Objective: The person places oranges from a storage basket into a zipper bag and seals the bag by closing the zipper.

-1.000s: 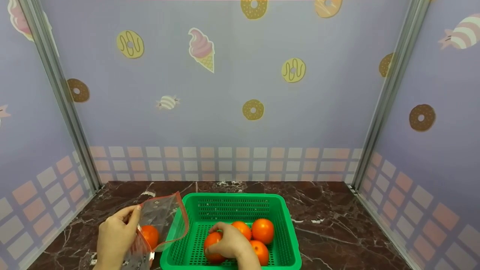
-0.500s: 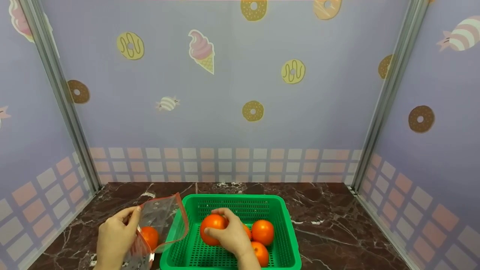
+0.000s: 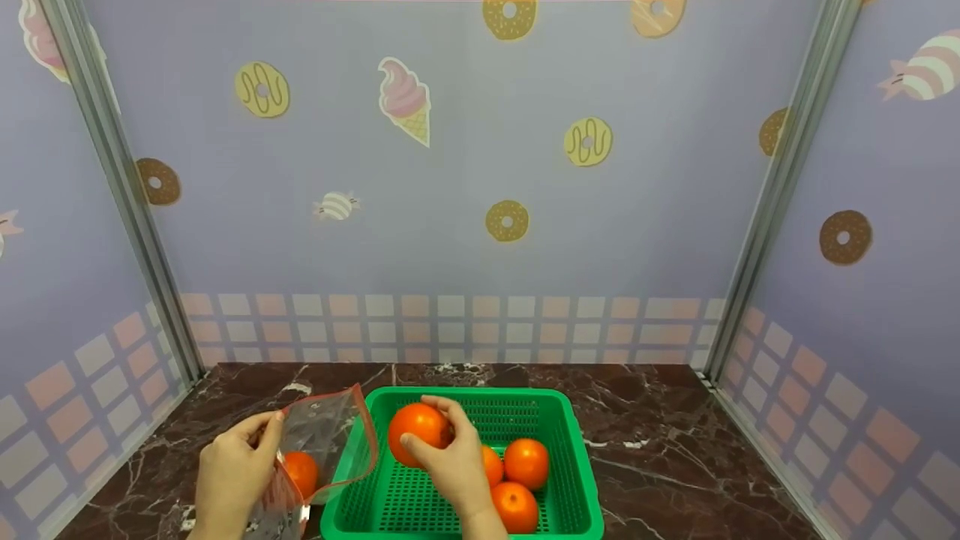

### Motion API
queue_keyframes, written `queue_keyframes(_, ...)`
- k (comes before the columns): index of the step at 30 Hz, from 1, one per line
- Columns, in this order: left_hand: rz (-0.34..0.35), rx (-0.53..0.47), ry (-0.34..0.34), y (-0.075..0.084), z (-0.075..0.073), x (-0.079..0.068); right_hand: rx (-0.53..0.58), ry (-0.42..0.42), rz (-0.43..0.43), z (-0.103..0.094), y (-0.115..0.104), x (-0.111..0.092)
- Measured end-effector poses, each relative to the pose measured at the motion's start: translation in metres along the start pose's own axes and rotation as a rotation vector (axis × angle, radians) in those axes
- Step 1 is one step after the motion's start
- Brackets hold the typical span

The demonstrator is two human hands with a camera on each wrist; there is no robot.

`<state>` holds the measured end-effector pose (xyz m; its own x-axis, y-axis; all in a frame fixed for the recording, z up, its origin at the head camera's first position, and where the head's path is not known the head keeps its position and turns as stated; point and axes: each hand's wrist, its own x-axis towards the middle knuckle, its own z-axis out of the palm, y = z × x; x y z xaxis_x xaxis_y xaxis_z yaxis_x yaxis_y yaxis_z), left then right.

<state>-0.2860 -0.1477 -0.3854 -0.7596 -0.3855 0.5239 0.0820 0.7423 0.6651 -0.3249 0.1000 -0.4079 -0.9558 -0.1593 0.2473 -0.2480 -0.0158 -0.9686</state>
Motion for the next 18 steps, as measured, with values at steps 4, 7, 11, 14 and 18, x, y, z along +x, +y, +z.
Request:
queue_keyframes(4, 0.006, 0.001, 0.011, 0.0, 0.001, 0.0, -0.009, 0.019, -0.057, 0.01, -0.003, -0.002)
queue_keyframes(7, 0.003, 0.003, 0.004, 0.001, 0.002, 0.0, -0.023, 0.038, -0.093, 0.017, -0.006, -0.004)
queue_keyframes(11, 0.01, 0.007, 0.017, 0.001, 0.001, 0.0, -0.014, 0.035, -0.143, 0.029, -0.01, -0.003)
queue_keyframes(14, 0.022, 0.006, 0.028, 0.001, 0.0, 0.0, -0.024, 0.025, -0.173, 0.038, -0.013, -0.001)
queue_keyframes(18, 0.014, 0.006, 0.006, 0.0, -0.001, -0.001, -0.049, -0.006, -0.208, 0.052, -0.019, 0.004)
